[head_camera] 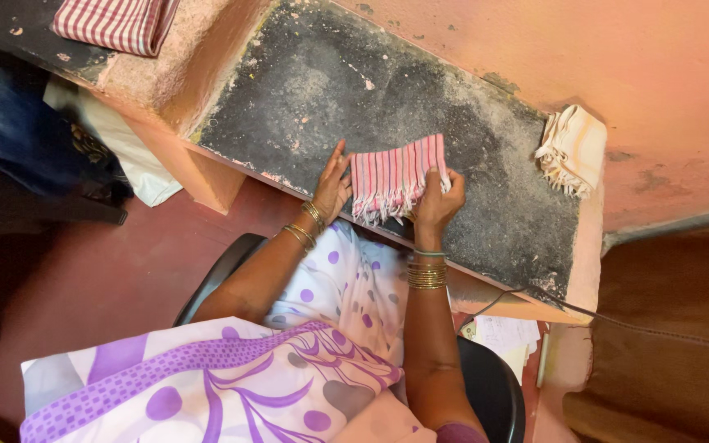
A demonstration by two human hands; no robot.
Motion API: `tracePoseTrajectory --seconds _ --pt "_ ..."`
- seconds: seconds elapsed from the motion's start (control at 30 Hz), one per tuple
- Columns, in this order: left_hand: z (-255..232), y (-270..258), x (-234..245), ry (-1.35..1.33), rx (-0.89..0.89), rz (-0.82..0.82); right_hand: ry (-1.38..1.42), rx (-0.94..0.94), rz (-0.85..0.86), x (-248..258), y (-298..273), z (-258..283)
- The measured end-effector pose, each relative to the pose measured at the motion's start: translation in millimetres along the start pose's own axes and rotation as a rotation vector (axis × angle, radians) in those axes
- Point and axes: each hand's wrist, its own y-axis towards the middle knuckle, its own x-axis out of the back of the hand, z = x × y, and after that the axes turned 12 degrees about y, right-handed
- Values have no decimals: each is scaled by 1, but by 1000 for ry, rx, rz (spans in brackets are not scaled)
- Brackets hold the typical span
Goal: The person folds two small cloths on a low counter. First, a white cloth with yellow stripes is folded into a compact rectangle and set aside. Then, a red-and-white checkered cloth is unfolded, smoothed, and folded into a neat rectangle. Finally, the white cloth is refolded and placed next to the checkered one.
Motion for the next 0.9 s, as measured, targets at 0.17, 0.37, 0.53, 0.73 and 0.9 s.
tracePoseTrajectory --seconds 0.17,0.37,0.53,0.73,0.9 --pt "16 9 19 -304 -15 52 268 -20 476 -55 -17 45" --pt "58 0 83 1923 -215 71 155 28 425 -28 9 11" --pt "67 4 87 1434 -299 -89 -773 134 274 47 13 -56" --pt "59 3 87 1882 -130 35 -760 -81 183 81 5 -106" --pt "55 5 70 1706 -24 29 -150 -347 2 120 19 -116"
